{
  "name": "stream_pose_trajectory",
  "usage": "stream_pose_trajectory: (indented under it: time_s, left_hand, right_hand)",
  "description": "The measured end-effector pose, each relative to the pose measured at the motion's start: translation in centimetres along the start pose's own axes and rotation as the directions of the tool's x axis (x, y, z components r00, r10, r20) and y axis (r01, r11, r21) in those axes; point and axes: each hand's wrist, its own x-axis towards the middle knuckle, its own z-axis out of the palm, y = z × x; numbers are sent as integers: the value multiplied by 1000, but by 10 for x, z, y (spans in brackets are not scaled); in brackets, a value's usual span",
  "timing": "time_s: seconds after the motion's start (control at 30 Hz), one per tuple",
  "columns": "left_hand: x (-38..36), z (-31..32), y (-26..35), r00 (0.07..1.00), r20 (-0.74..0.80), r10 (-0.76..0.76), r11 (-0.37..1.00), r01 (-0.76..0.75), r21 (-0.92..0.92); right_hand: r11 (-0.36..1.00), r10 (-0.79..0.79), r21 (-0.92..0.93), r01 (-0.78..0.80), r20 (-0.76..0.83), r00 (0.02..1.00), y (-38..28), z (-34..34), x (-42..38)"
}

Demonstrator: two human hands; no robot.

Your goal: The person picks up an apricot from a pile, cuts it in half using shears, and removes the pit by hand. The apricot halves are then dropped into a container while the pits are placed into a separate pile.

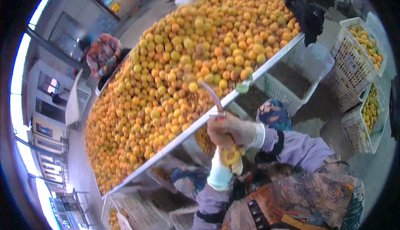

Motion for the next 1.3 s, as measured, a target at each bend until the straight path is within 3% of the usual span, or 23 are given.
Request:
stream_pose_trajectory:
  time_s: [0.07, 0.13, 0.17, 0.2, 0.23, 0.33, 0.43, 0.47, 0.57, 0.63, 0.67, 0.73, 0.8, 0.87, 0.9, 0.93, 1.0, 1.07, 1.13, 1.17, 1.2, 1.27, 1.3]
  left_hand:
    - [20, -33, -21, 917, 376, -133, 960, 214, -183]
    - [26, -32, -20, 928, 332, -166, 984, 176, 2]
    - [27, -37, -27, 916, 378, -138, 954, 225, -198]
    - [26, -37, -25, 913, 388, -129, 957, 217, -193]
    - [25, -36, -23, 906, 388, -169, 968, 227, -107]
    - [23, -33, -22, 893, 396, -216, 959, 271, -87]
    - [22, -33, -24, 882, 390, -262, 963, 267, 43]
    - [22, -33, -27, 890, 374, -259, 963, 268, 30]
    - [24, -31, -27, 903, 348, -251, 965, 264, 12]
    - [22, -29, -26, 891, 374, -259, 893, 368, -258]
    - [20, -25, -24, 890, 374, -261, 892, 370, -258]
    - [15, -9, -16, 977, 89, -196, 925, 214, -314]
    - [15, -8, -29, 996, 33, -89, 978, 93, -186]
    - [22, -10, -35, 988, -134, 80, 996, -86, -34]
    - [20, -9, -33, 981, -171, 90, 996, -91, 2]
    - [19, -8, -32, 982, -162, 96, 995, -96, 8]
    - [20, -1, -31, 933, -238, 271, 955, -228, 191]
    - [24, 0, -35, 913, -237, 331, 935, -283, 216]
    - [31, -3, -35, 764, -124, 633, 707, -506, 494]
    - [30, -3, -38, 686, -73, 724, 590, -561, 581]
    - [27, 1, -33, 681, -67, 729, 585, -569, 578]
    - [21, 2, -30, 890, -174, 421, 889, -367, 272]
    - [26, -10, -33, 963, -158, 218, 976, -219, 7]
  right_hand:
    - [999, -42, -32, 42, -1, 999, 1, 2, 1]
    - [922, -106, -373, 103, 13, 994, 15, 4, 2]
    - [905, -105, -409, 114, 44, 994, 16, 4, -1]
    - [889, -101, -441, 123, 73, 992, 13, 6, -4]
    - [919, -1, -392, -39, -101, 995, 8, 9, -6]
    - [995, 9, -95, -7, 23, 1000, 12, -10, -8]
    - [998, -31, 51, 32, -10, 999, 26, -16, -12]
    - [982, 5, 191, 4, -49, 999, 28, -16, -14]
    - [982, 1, 185, 28, -152, 988, 37, -26, -11]
    - [927, 13, 368, 70, -218, 976, 35, -31, -10]
    - [927, 13, 369, 71, -221, 975, 34, -31, -10]
    - [947, -104, 247, 204, -366, 925, 30, -26, -11]
    - [943, -45, 298, 151, -334, 942, 34, -27, -8]
    - [979, -144, 88, 182, -326, 934, 34, -17, -8]
    - [977, -110, 138, 161, -319, 941, 32, -16, -8]
    - [976, -121, 133, 171, -319, 940, 34, -19, -6]
    - [890, 5, 429, 156, -350, 937, 36, -29, -1]
    - [879, 25, 453, 150, -357, 934, 35, -31, 1]
    - [813, 146, 558, 163, -468, 872, 33, -28, 1]
    - [804, 33, 569, 173, -333, 942, 45, -42, 3]
    - [808, 25, 562, 176, -332, 943, 40, -40, 5]
    - [897, 120, 431, 102, -460, 880, 37, -30, 7]
    - [907, 36, 400, 135, -392, 919, 46, -39, 9]
